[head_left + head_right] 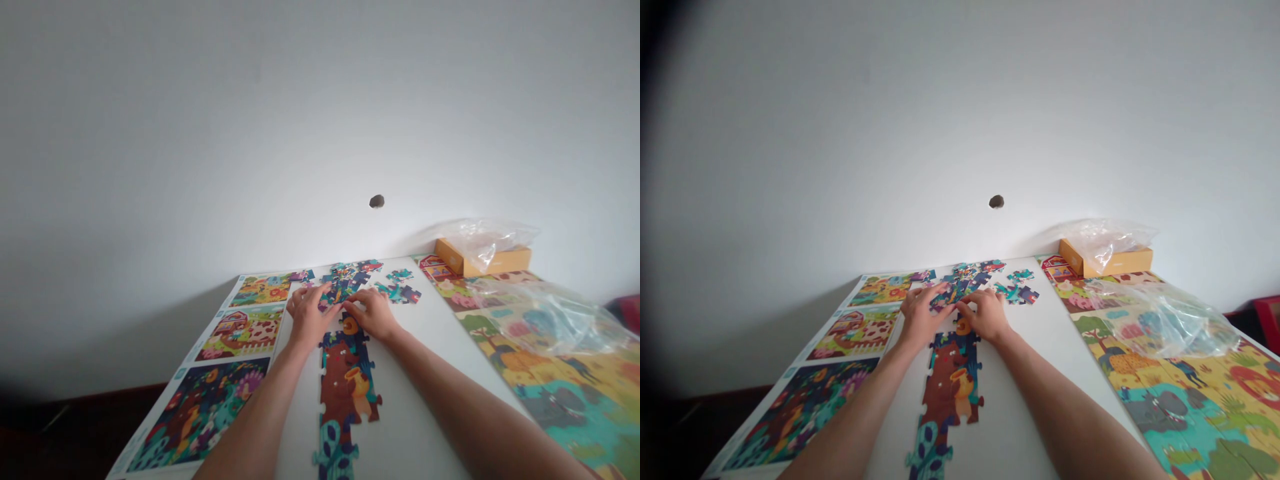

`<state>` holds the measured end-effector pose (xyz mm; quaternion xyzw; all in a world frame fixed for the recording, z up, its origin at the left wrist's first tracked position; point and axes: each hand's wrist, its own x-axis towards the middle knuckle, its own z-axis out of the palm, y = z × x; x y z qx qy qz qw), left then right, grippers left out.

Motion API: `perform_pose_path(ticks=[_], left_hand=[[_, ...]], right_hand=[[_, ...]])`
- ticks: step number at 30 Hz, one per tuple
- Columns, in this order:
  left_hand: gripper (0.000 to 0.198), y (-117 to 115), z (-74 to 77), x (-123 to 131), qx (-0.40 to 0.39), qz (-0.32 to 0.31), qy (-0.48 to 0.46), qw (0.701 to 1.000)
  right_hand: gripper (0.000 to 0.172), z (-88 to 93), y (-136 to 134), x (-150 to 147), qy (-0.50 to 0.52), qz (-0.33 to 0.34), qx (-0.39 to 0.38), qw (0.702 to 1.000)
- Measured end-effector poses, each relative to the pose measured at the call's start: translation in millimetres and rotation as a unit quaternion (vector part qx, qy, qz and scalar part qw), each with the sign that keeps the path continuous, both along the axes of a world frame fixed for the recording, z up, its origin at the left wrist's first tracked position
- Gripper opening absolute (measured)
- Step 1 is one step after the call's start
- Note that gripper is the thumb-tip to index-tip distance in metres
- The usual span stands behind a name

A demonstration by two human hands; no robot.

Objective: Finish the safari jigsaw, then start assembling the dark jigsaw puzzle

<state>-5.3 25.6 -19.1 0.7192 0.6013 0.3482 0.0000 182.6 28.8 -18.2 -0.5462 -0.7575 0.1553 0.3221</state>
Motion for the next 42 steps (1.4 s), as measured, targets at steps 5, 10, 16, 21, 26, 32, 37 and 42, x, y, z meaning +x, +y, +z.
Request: perform_pose_path(ticks=[5, 10, 16, 21, 26, 32, 37, 42], left_hand=[[0.054, -2.4, 1.9, 0.2, 0.020, -0.076, -0.018, 0.997], [0.054, -1.1, -2.8, -0.7, 0.025, -0.121, -0.026, 0.992], [0.042, -0.3, -6.1, -2.2, 0.027, -0.130, -0.027, 0.991], [0.031, 0.5, -4.4, -2.4, 0.022, -0.115, -0.018, 0.993], [0.028, 1.0, -3.0, -2.5, 0.017, -0.110, -0.022, 0.994], [0.026, 0.1, -0.8, -1.9, 0.016, -0.103, -0.036, 0.994], [0.029, -1.3, 0.6, -0.6, 0.013, -0.109, -0.043, 0.993], [0.068, -3.1, -3.8, 0.1, -0.061, -0.143, 0.005, 0.988]], right_hand=[[0.029, -2.3, 4.0, -0.2, 0.120, 0.005, 0.007, 0.993], [0.025, -10.3, 8.9, 1.6, 0.205, -0.010, 0.021, 0.978], [0.030, -11.7, 10.2, 4.9, 0.183, -0.004, 0.051, 0.982], [0.031, -8.9, 9.5, 5.8, 0.170, -0.009, 0.059, 0.984], [0.031, -7.7, 9.1, 5.3, 0.168, -0.024, 0.055, 0.984], [0.032, -6.2, 7.2, 5.6, 0.174, -0.012, 0.063, 0.983], [0.034, -9.1, 8.0, 6.4, 0.178, -0.012, 0.073, 0.981], [0.035, -10.5, 10.5, 9.7, 0.192, -0.080, 0.066, 0.976]])
